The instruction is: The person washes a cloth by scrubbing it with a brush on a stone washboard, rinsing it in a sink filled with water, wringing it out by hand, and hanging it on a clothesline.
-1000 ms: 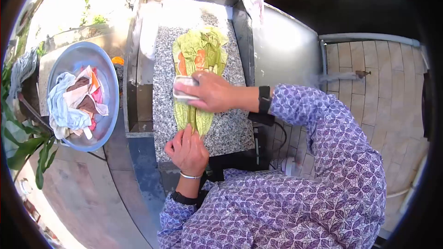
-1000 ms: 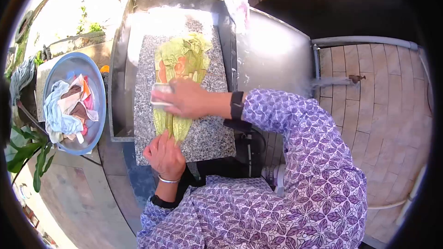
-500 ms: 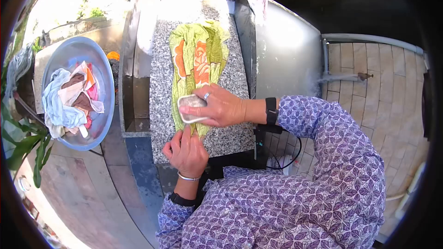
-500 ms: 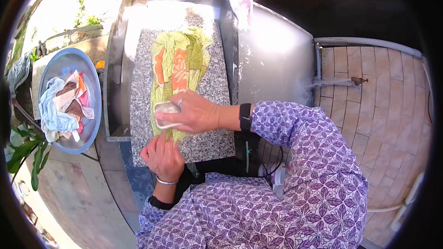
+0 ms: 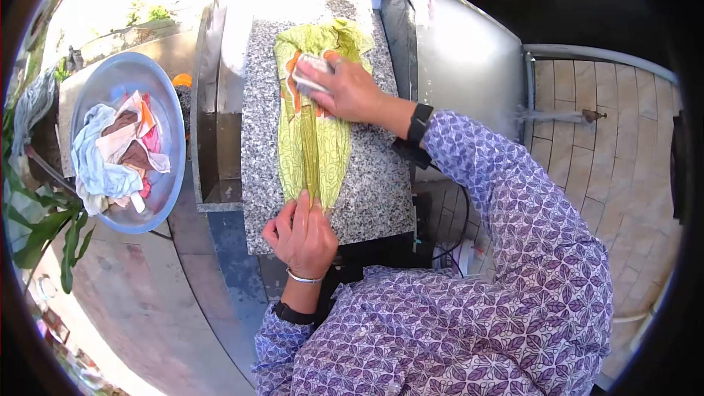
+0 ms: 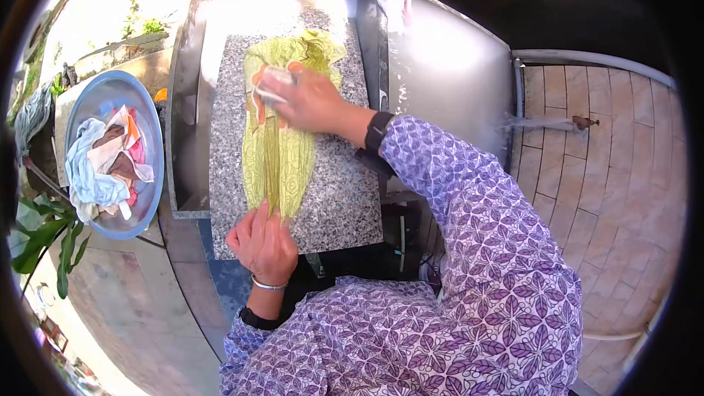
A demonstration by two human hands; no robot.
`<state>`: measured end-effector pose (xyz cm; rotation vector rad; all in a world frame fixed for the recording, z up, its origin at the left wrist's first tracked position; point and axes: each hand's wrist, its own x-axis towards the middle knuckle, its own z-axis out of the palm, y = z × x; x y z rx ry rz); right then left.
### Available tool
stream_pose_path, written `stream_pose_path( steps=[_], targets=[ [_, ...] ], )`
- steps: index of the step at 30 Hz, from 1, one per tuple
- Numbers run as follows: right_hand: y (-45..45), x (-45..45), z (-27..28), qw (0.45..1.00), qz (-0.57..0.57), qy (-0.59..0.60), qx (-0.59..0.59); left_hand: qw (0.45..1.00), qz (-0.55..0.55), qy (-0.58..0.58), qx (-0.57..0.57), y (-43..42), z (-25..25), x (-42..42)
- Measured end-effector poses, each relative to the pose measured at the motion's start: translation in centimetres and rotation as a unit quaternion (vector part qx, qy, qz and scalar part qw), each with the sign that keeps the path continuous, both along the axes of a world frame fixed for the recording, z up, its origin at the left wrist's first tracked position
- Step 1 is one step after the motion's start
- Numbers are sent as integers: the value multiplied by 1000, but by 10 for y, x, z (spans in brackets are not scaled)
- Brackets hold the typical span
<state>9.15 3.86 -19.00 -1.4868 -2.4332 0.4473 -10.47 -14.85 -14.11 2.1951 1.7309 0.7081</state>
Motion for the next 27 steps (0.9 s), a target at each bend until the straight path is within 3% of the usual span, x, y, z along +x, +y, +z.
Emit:
stream_pose_path(
  steps=[1, 2, 3, 4, 5, 7, 8, 9, 10, 11, 12, 13, 14, 16, 18, 20, 22, 25, 27],
  targets=[
    [37, 10, -15, 989, -119, -58, -60, 1000, 6, 0, 9, -2, 2, -1],
    [68, 24, -44, 977, -136, -146, 71, 1000, 2, 9, 15, -1, 7, -3],
    [89, 29, -43, 970, -161, -182, -15, 1000, -9, 4, -5, 3, 12, -3],
    [102, 36, -40, 970, -168, -173, -5, 1000, -20, 0, -24, 9, 19, -3],
    [113, 43, -40, 974, -152, -149, -76, 1000, -26, 7, -11, 23, 27, -9],
    [103, 50, -14, 973, -132, -87, -170, 956, -128, -104, -242, 58, 44, -30],
    [89, 61, 0, 972, -136, -88, -171, 946, -98, -115, -288, 76, 47, -31],
    [75, 76, 12, 981, -177, -8, -81, 932, -67, -127, -332, 98, 44, -30],
    [60, 92, 18, 974, -215, 72, 9, 981, -99, -64, -157, 120, 35, -27],
    [42, 111, 17, 973, -222, 70, 6, 988, -104, -38, -111, 146, 24, -21],
    [24, 136, 13, 951, -298, 79, -28, 988, -111, -9, -103, 171, 10, -12],
    [7, 160, 11, 921, -377, 85, -56, 987, -110, 26, -111, 194, -1, 2],
    [-13, 179, 8, 909, -407, 17, -92, 986, -108, 69, -107, 215, -17, 17],
    [-59, 211, -17, 918, -393, 7, -52, 978, -118, 126, -117, 249, -38, 49],
    [-88, 223, -12, 902, -414, -50, -110, 968, -102, 161, -162, 265, -58, 77],
    [-111, 236, -13, 920, -313, -178, -155, 952, -116, 196, -207, 273, -57, 96],
    [-126, 256, -25, 921, -314, -192, -127, 931, -125, 235, -251, 281, -63, 105],
    [-136, 283, -39, 872, -423, -182, -164, 914, -143, 245, -291, 298, -78, 103],
    [-142, 298, -46, 841, -447, -182, -244, 918, -145, 240, -280, 293, -46, 112]
  ],
)
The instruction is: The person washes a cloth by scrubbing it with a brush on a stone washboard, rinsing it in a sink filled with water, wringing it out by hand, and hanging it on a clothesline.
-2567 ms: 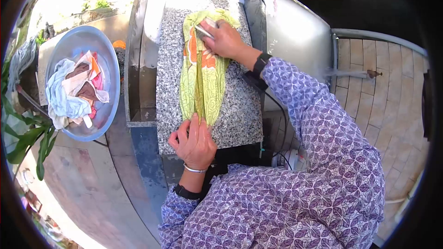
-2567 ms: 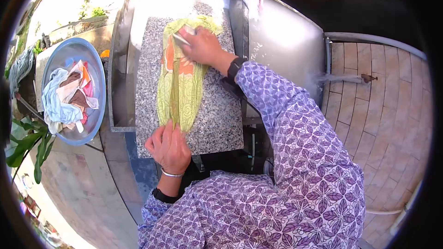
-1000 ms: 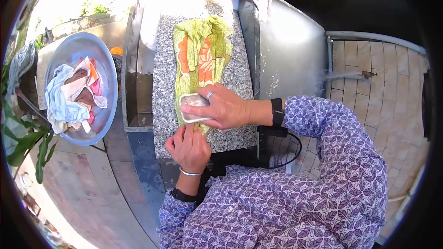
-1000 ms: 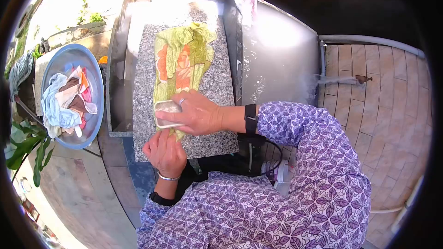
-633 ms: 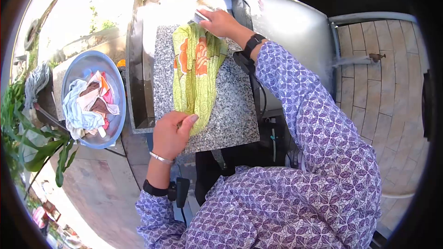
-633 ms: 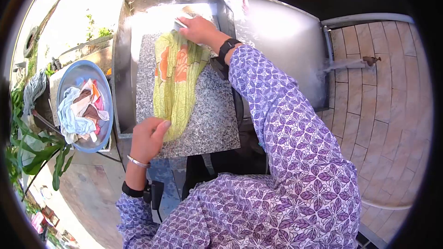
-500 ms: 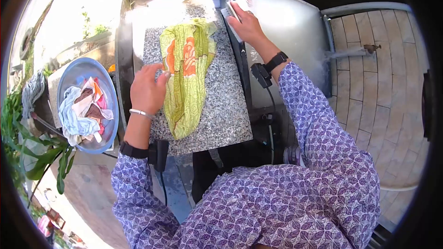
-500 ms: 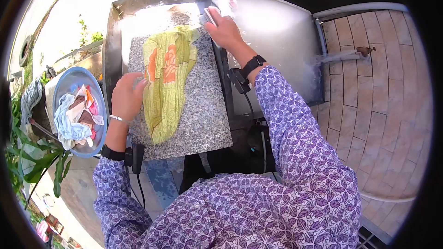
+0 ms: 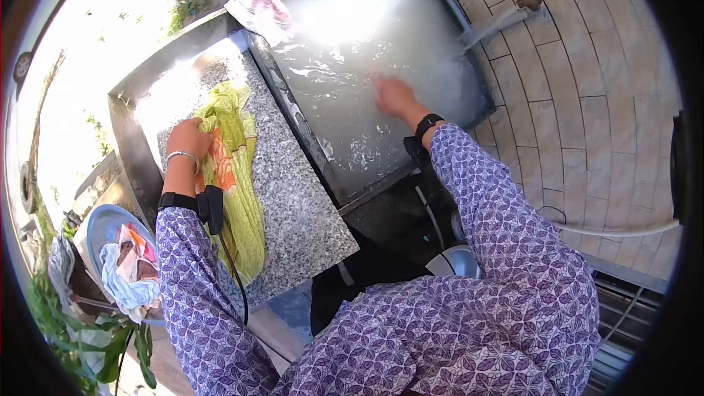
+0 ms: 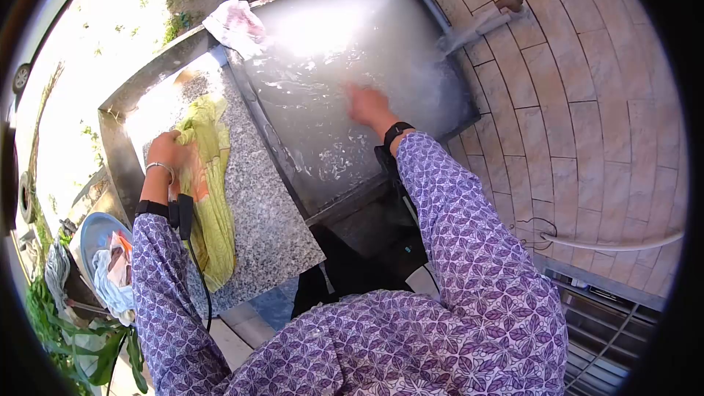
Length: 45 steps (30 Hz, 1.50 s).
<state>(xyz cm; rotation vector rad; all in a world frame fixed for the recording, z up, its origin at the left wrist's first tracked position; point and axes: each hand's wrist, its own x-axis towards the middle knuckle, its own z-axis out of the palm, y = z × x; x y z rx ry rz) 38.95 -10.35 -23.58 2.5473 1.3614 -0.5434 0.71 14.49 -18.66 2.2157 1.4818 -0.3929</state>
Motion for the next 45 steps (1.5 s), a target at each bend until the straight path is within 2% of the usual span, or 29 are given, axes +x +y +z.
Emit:
stream_pose_path(
  steps=[3, 4, 6, 8, 9, 10, 12, 13, 14, 15, 16, 18, 19, 20, 21, 22, 23, 27, 29, 31, 32, 34, 35, 36, 38, 40, 41, 43, 45],
  targets=[
    [-17, 21, -18, 999, 6, 49, -21, 993, -46, -45, 101, -3, 25, 5],
    [-24, 23, -16, 999, 3, 49, -17, 986, -7, -157, 51, -1, 35, 7],
    [-38, 21, -11, 983, -50, 104, 145, 935, 33, -352, 12, -2, 78, 13],
    [-44, 34, -7, 986, -52, 112, 114, 856, 57, -514, -1, -17, 165, 28],
    [-49, 39, -8, 988, -57, 117, 82, 819, 48, -570, 39, -28, 215, 26],
    [-52, 48, -9, 989, -57, 113, 80, 819, -87, -497, 274, -36, 255, 11],
    [-50, 50, 5, 982, -122, 106, 100, 723, -67, -621, 295, -54, 296, -41],
    [-47, 46, 20, 970, -189, 102, 118, 665, 35, -723, 184, -73, 305, -60],
    [-45, 49, 12, 946, -253, 70, 190, 553, 137, -817, 87, -92, 313, -79],
    [-41, 54, -4, 911, -318, 39, 259, 499, 178, -842, 101, -120, 315, -85],
    [-33, 61, -23, 911, -315, 50, 260, 518, 165, -835, 83, -143, 294, -105],
    [-18, 70, -53, 970, -151, 56, 183, 576, 183, -795, 49, -174, 260, -127],
    [-5, 49, -40, 953, -167, 158, 198, 612, 215, -760, 35, -189, 248, -133],
    [16, 12, -13, 925, -183, 259, 210, 702, 326, -630, -66, -226, 179, -174],
    [29, -25, 10, 903, -126, 295, 285, 718, 371, -577, -115, -243, 166, -172],
    [37, -62, 30, 871, -70, 331, 355, 782, 316, -527, -107, -259, 154, -178],
    [49, -92, 45, 890, 5, 318, 327, 839, 257, -470, -99, -275, 144, -185],
    [55, -233, 115, 879, 284, 295, 245, 843, 212, -485, -95, -318, 144, -199],
    [33, -302, 131, 779, 426, 311, 339, 902, 84, -422, -42, -325, 152, -205],
    [9, -356, 144, 690, 515, 378, 341, 905, 82, -416, -10, -327, 169, -206],
    [15, -360, 130, 687, 520, 381, 335, 912, 79, -401, -28, -330, 175, -214],
    [46, -355, 88, 737, 559, 255, 282, 909, 91, -405, -28, -341, 178, -234],
    [92, -337, 87, 852, 442, 207, 188, 906, 98, -410, -29, -344, 174, -242],
    [127, -313, 53, 891, 392, 74, 217, 897, 145, -415, -34, -348, 171, -249],
    [162, -299, 33, 903, 357, 90, 221, 898, 190, -394, -49, -356, 165, -264],
    [172, -305, 45, 942, 306, 80, 116, 879, 199, -431, -44, -355, 156, -261],
    [144, -329, 73, 931, 313, 173, 66, 860, 205, -466, -38, -352, 152, -257],
    [56, -374, 121, 798, 522, 281, 111, 834, 228, -502, -18, -354, 149, -246],
    [63, -376, 111, 782, 545, 269, 139, 816, 240, -525, 1, -352, 148, -248]
  ],
)
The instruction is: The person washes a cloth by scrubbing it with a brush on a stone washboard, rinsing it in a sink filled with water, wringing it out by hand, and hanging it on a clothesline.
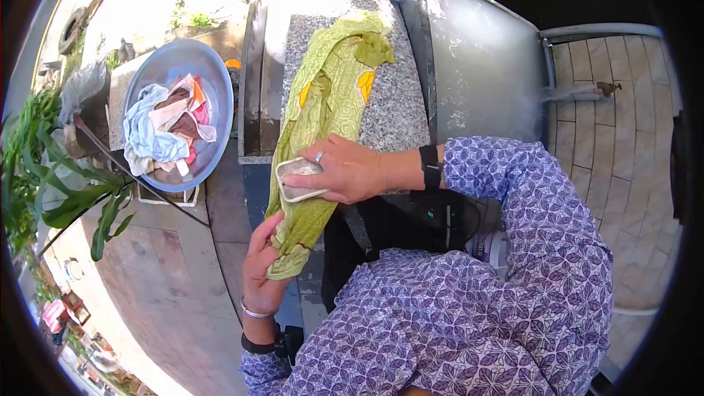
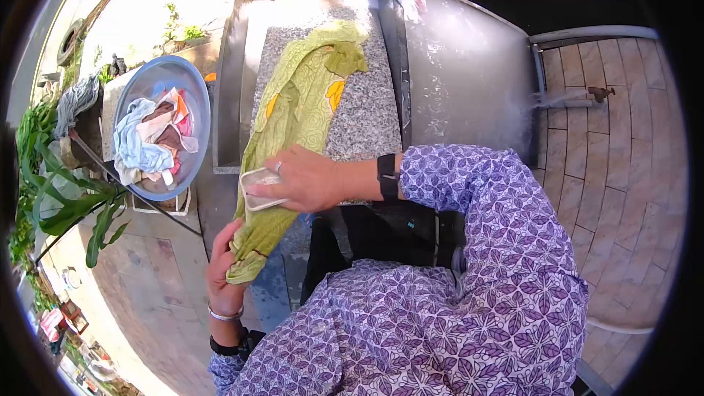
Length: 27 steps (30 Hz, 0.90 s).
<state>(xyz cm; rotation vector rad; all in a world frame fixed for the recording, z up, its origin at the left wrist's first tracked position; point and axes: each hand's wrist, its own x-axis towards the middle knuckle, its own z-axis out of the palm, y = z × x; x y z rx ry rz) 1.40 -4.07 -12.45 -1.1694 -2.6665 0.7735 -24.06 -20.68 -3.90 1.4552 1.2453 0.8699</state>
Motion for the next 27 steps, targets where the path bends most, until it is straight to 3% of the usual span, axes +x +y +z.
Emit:
stream_pose_path(
  steps=[2, 3, 4, 6, 8, 10, 12, 13, 16, 17, 20, 22, 23, 25, 26, 27],
  targets=[
    [6, 5, -21, 997, 27, 14, 66, 980, -55, -141, -129, -6, 3, -7],
    [51, 27, -37, 984, -141, -105, 7, 980, -54, -143, -128, -8, 1, -7],
    [90, 65, -71, 961, -219, -138, 93, 973, -41, -169, -153, -11, 1, -11],
    [125, 96, -79, 913, -333, -235, 21, 954, -16, -221, -203, -20, 6, -18],
    [119, 96, -81, 916, -334, -218, -39, 933, 21, -259, -250, -29, 9, -22],
    [43, 40, -10, 969, -197, -126, -85, 905, 67, -296, -297, -36, 10, -26],
    [-36, 5, 2, 994, 45, 48, 85, 899, 98, -236, -354, -40, 14, -35],
    [-26, 6, -1, 994, 43, 48, 85, 896, 109, -221, -369, -45, 16, -39],
    [35, 28, -29, 994, -70, -69, 38, 869, 128, -255, -404, -74, 7, -69],
    [76, 58, -65, 979, -164, -84, 82, 864, 154, -258, -404, -76, 8, -72],
    [135, 96, -78, 914, -330, -236, 25, 876, 185, -236, -377, -63, 18, -70],
    [124, 80, -71, 943, -286, -161, -46, 878, 196, -246, -360, -58, 24, -71],
    [90, 50, -44, 969, -218, -107, -49, 892, 206, -197, -350, -49, 41, -63],
    [5, 3, 3, 1000, 0, -18, -9, 905, 211, -125, -347, -47, 45, -60],
    [2, 4, 3, 1000, -2, -19, -7, 906, 209, -126, -346, -47, 44, -64],
    [-2, 8, 0, 996, 56, 39, 59, 925, 149, -40, -348, -50, 43, -67]
  ],
)
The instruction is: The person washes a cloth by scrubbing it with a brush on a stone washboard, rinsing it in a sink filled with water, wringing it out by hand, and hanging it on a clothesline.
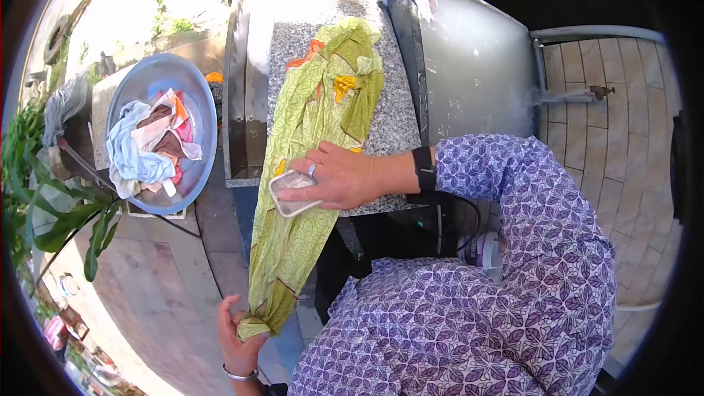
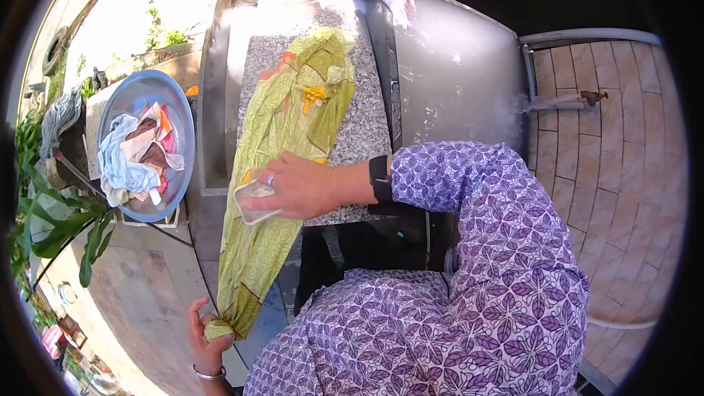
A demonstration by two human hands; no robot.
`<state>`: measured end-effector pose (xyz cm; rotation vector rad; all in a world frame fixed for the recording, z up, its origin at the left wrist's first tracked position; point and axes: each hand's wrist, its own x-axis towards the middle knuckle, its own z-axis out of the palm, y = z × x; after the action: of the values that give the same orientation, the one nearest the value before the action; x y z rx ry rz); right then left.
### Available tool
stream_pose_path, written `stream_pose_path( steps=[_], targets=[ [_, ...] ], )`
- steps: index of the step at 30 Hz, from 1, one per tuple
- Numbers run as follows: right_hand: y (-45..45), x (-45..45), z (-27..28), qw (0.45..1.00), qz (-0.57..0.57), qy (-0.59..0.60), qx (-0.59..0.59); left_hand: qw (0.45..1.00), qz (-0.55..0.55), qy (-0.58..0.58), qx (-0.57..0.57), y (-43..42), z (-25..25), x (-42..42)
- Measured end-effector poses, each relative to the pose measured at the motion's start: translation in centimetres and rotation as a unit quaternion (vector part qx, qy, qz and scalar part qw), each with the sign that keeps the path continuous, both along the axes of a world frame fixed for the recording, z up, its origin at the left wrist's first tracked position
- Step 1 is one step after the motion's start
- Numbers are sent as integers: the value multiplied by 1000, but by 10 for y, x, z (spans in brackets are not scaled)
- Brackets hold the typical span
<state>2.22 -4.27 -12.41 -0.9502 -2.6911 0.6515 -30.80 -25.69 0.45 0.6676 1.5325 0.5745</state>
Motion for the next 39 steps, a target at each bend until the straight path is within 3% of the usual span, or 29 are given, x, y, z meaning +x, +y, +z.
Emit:
stream_pose_path(
  steps=[1, 2, 3, 5, 6, 8, 9, 11, 15, 16, 17, 19, 21, 22, 23, 25, 27, 29, 31, 33, 34, 35, 37, 39],
  targets=[
    [18, 11, -19, 999, -41, -26, 14, 994, -92, 59, -11, -4, 0, -4],
    [34, 21, -38, 995, -82, -54, 26, 991, -111, 69, 19, -9, -7, 0],
    [83, 46, -48, 956, -246, -131, -97, 992, -105, 74, 16, -11, -11, 4],
    [137, 99, -93, 910, -351, -216, 35, 921, -282, 219, 153, -5, -11, 9],
    [141, 106, -94, 908, -354, -219, 37, 906, -303, 258, 144, 0, -9, 15],
    [152, 99, -91, 904, -354, -221, -97, 885, -306, 307, 168, -1, -12, 23],
    [123, 66, -49, 915, -307, -197, -173, 861, -312, 356, 186, -3, -14, 25],
    [40, 22, -15, 986, -86, -125, -76, 860, -296, 365, 202, -6, -19, 23],
    [52, 38, -33, 989, -86, -115, -24, 877, -271, 344, 196, -3, -22, 22],
    [88, 65, -62, 969, -196, -153, -12, 875, -269, 352, 194, 0, -18, 22],
    [129, 95, -92, 935, -304, -184, 1, 888, -270, 328, 178, 8, -10, 22],
    [150, 118, -97, 901, -343, -263, 31, 898, -272, 303, 167, 25, 0, 26],
    [144, 123, -92, 909, -336, -246, -23, 913, -295, 205, 195, 43, 9, 26],
    [141, 124, -84, 914, -325, -233, -76, 901, -358, 190, 154, 57, 20, 26],
    [122, 129, -74, 930, -326, -148, -86, 899, -359, 194, 158, 73, 33, 34],
    [75, 148, -45, 921, -389, -23, -10, 955, -281, -5, -95, 106, 53, 56],
    [39, 189, -47, 882, -471, 23, 18, 962, -224, -149, -33, 132, 42, 84],
    [4, 233, -50, 809, -574, 39, -119, 936, -156, -313, 41, 167, 30, 134],
    [-36, 279, -76, 776, -613, 37, -142, 865, -135, -471, 107, 203, 32, 197],
    [-77, 311, -87, 800, -598, -1, -46, 797, -42, -578, 171, 220, 56, 251],
    [-89, 328, -85, 796, -604, 1, -42, 722, -57, -645, 245, 229, 68, 263],
    [-102, 343, -85, 780, -624, -15, -46, 668, -4, -711, 218, 226, 80, 262],
    [-124, 373, -91, 728, -681, -47, -55, 704, -16, -622, 343, 225, 76, 227],
    [-128, 402, -101, 688, -721, -58, -59, 719, 45, -613, 324, 199, 65, 218]
  ],
)
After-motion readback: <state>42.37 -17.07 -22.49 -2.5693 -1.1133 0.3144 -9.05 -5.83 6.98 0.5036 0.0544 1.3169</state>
